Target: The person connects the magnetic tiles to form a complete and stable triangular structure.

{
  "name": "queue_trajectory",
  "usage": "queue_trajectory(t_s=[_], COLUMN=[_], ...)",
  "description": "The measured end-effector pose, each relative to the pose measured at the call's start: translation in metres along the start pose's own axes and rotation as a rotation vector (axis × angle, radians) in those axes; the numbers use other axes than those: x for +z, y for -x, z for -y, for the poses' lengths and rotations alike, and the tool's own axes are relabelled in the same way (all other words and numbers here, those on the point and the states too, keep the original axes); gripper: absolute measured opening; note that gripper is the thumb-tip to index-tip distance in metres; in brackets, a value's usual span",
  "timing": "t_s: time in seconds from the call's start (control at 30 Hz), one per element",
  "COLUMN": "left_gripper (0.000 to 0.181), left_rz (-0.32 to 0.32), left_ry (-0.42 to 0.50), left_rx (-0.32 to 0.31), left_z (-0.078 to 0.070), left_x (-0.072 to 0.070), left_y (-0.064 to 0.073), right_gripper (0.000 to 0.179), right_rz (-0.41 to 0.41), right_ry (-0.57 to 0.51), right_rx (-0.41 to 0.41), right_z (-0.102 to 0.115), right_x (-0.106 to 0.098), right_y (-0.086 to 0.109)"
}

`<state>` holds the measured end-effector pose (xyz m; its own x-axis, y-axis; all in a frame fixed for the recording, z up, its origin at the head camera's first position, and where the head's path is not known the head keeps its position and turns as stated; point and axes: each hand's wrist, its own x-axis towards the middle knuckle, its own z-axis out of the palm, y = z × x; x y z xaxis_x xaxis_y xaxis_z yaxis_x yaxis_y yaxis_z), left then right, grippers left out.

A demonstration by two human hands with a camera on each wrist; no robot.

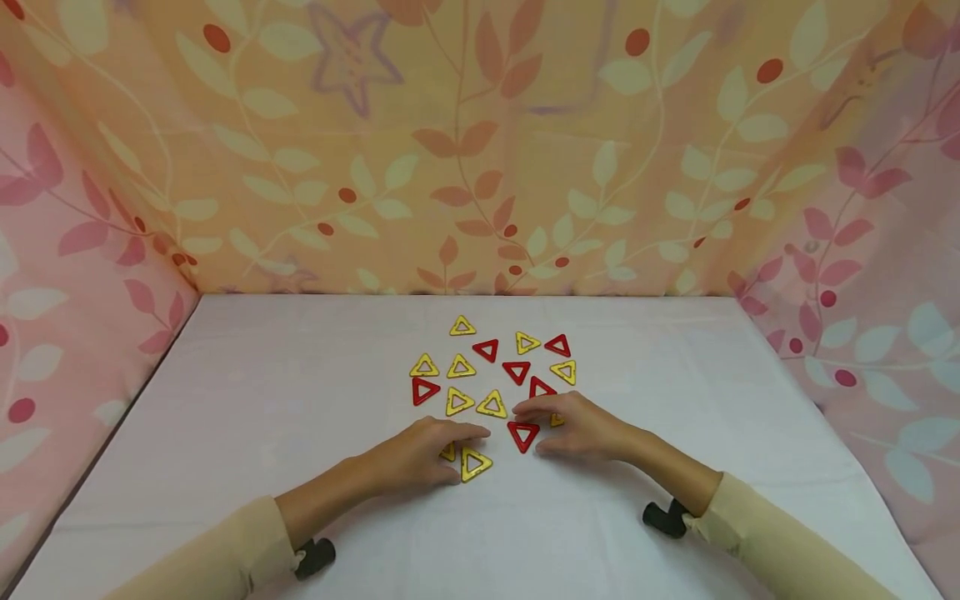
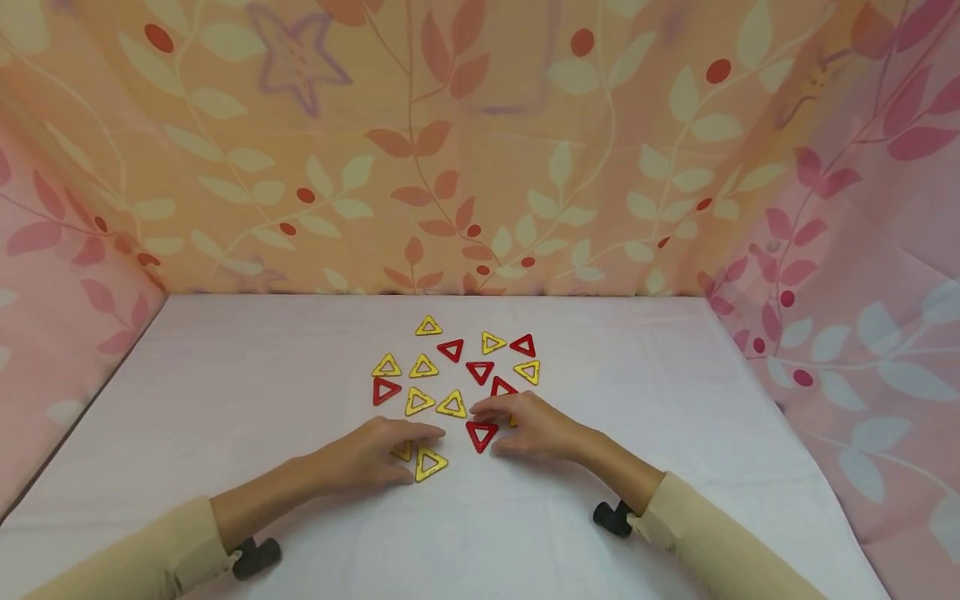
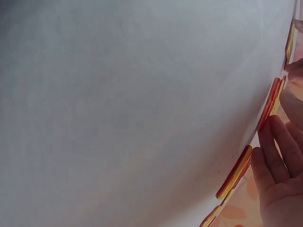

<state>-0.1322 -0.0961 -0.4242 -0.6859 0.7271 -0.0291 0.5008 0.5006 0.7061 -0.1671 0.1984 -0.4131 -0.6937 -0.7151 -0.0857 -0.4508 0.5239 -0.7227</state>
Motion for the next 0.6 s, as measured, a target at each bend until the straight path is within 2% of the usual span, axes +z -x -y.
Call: queue_trajectory(t_s=[0.43, 0.6], left_gripper=[0.048, 0.044], left_rz=[-0.036, -0.031], left_ry=[-0.042, -0.038], left_rx=[0.018, 0.016], left_z=[-0.0037, -0.0053], left_x=[0.0020, 0.0030], left_y=[-0.0054, -0.0081], right_gripper=[0.045, 0.043], right_rz=[0.012, 0.025], right_ry=[0.043, 0.041], right_rx=[0.018, 0.013], right_z=[0.0023, 0.0038], right_x=[0.0043, 0.0065], right_y=[-0.0033, -0.0029])
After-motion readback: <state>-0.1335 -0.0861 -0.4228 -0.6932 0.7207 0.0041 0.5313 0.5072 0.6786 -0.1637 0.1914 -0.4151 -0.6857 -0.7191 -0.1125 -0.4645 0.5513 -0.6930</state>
